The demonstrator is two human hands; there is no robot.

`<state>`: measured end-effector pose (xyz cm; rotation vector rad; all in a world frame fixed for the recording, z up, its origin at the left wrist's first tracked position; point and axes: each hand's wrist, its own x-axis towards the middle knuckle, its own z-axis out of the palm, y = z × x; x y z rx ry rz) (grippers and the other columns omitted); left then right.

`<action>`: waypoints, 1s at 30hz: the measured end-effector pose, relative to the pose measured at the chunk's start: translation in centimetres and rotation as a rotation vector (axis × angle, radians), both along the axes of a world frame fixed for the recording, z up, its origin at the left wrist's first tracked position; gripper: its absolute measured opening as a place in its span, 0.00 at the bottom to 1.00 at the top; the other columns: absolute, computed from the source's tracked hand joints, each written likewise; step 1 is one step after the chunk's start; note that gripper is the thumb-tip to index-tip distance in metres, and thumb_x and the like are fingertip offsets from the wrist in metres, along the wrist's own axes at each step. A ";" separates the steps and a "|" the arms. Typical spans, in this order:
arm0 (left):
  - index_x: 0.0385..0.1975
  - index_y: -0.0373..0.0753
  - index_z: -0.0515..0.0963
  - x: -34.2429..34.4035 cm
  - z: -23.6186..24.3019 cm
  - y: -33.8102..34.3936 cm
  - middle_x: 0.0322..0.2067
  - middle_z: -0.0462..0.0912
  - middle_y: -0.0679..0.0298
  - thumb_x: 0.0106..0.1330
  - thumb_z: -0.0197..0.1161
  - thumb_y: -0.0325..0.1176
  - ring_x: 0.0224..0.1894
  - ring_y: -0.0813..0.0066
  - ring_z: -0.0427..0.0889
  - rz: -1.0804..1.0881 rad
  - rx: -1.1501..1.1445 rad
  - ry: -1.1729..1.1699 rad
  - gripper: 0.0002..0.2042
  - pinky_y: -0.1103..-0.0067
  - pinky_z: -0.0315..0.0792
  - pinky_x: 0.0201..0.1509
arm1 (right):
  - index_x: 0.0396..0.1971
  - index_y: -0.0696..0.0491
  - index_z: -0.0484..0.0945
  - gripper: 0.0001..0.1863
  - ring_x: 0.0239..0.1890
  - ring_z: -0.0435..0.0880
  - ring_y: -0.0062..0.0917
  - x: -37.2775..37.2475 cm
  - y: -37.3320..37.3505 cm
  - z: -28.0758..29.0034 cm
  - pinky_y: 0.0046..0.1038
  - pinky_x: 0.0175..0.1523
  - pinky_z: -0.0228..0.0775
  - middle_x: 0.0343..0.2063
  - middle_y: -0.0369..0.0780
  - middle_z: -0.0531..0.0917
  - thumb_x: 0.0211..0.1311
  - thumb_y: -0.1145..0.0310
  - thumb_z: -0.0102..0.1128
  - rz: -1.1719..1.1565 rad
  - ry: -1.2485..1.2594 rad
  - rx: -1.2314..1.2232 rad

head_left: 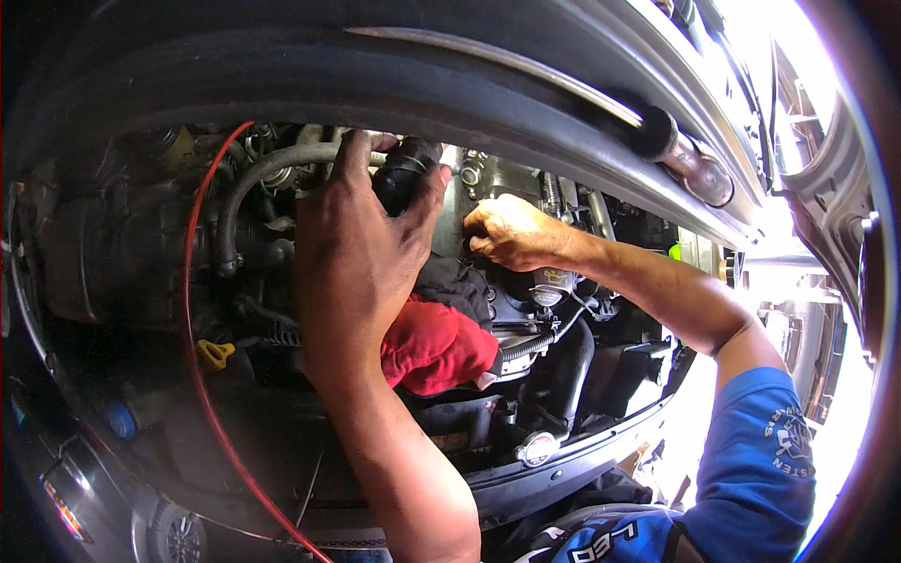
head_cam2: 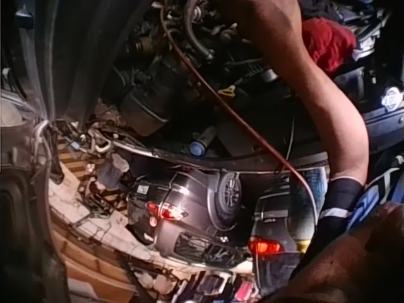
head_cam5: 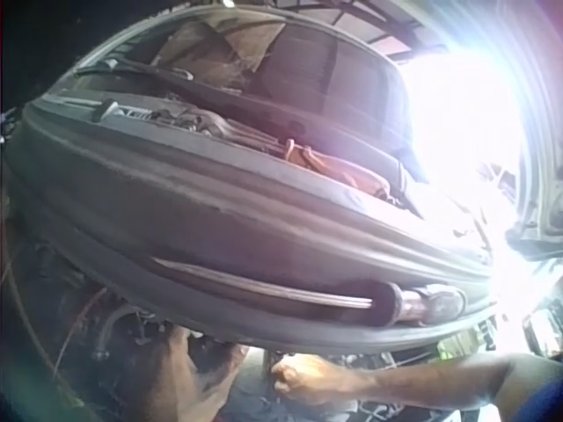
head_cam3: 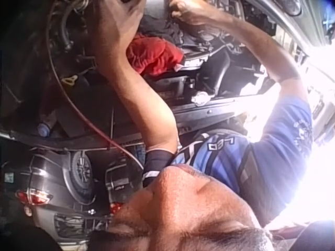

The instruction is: Working on the engine of a vehicle using a flashlight and hands to inspect or adjust components.

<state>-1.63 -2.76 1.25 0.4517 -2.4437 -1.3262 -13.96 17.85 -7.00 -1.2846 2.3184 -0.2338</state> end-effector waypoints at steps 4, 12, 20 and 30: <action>0.42 0.31 0.77 0.2 -0.1 -0.1 0.36 0.85 0.45 0.66 0.69 0.49 0.42 0.48 0.86 0.004 -0.006 -0.024 0.23 0.63 0.75 0.47 | 0.44 0.59 0.82 0.16 0.39 0.84 0.51 -0.2 0.0 0.5 0.45 0.48 0.76 0.34 0.55 0.85 0.63 0.63 0.60 0.002 -0.077 0.099; 0.47 0.32 0.77 0.1 -0.4 -0.1 0.38 0.85 0.44 0.66 0.70 0.45 0.43 0.45 0.85 0.000 0.016 -0.006 0.21 0.61 0.75 0.49 | 0.45 0.59 0.82 0.17 0.40 0.84 0.51 0.0 -0.2 0.2 0.45 0.48 0.77 0.34 0.55 0.85 0.63 0.62 0.60 -0.018 -0.024 0.125; 0.47 0.32 0.77 0.3 0.4 -0.1 0.41 0.86 0.45 0.66 0.69 0.48 0.46 0.46 0.86 0.019 -0.033 -0.128 0.23 0.62 0.75 0.51 | 0.44 0.59 0.82 0.17 0.36 0.84 0.51 0.1 -0.2 0.6 0.45 0.44 0.77 0.31 0.53 0.84 0.63 0.63 0.60 0.038 -0.009 0.039; 0.44 0.34 0.78 0.6 -3.6 1.0 0.37 0.82 0.47 0.66 0.67 0.45 0.40 0.46 0.84 0.080 -0.049 0.131 0.19 0.60 0.76 0.49 | 0.52 0.57 0.74 0.23 0.33 0.74 0.17 -1.4 4.0 -0.7 0.23 0.36 0.67 0.33 0.34 0.77 0.71 0.52 0.60 -0.465 -1.080 -0.297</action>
